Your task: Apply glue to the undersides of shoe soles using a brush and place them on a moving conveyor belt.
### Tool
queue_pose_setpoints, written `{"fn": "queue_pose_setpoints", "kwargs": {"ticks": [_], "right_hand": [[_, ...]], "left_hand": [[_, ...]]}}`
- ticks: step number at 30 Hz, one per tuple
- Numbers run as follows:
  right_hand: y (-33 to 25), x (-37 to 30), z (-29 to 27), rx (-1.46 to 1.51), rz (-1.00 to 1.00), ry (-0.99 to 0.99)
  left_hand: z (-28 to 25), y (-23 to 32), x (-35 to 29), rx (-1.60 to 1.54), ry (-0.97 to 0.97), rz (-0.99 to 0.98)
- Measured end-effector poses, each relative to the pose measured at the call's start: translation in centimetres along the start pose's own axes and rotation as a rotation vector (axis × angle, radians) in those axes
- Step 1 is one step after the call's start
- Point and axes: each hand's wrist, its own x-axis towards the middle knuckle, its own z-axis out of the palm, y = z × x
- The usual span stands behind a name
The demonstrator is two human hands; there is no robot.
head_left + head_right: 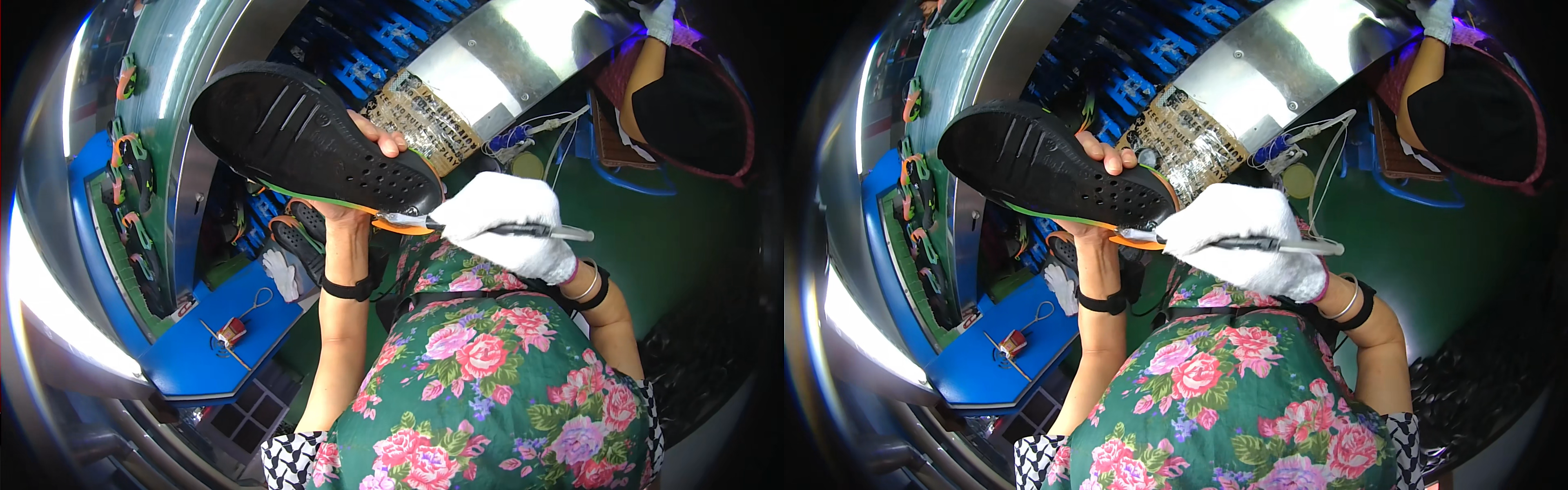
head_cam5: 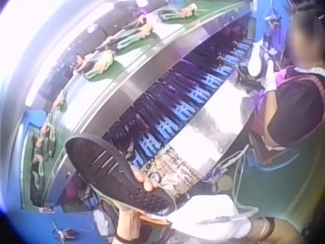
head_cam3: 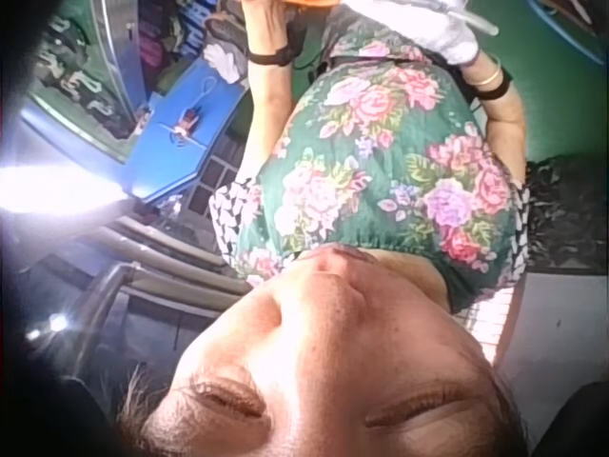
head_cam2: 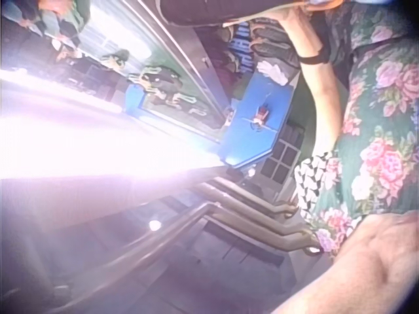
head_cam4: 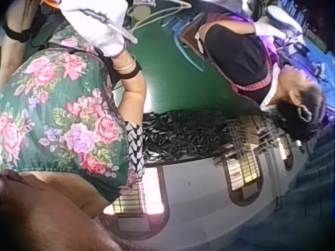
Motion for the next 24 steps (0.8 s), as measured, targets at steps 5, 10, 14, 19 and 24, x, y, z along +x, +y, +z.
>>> {"fn": "queue_pose_setpoints", "kwargs": {"ticks": [5, 10, 14, 19, 24], "right_hand": [[-0.4, 0.4, -0.5, -0.078, -0.01, 0.02], [-0.4, 0.7, -1.0, -0.074, -0.077, -0.042], [-0.3, 0.7, -1.4, -0.211, -0.165, -0.024], [-0.8, 0.7, -1.2, -0.292, -0.27, -0.094], [-0.8, 0.6, -0.3, -0.212, -0.23, -0.067]], "left_hand": [[-0.7, 0.0, 0.7, 0.055, -0.062, 0.002], [-0.3, 0.1, 1.2, 0.114, -0.07, 0.022], [0.0, -0.3, 1.8, 0.071, -0.092, 0.035], [0.0, -0.4, 2.2, 0.119, -0.094, 0.03], [-0.1, -1.0, 2.6, -0.036, -0.068, -0.016]]}}
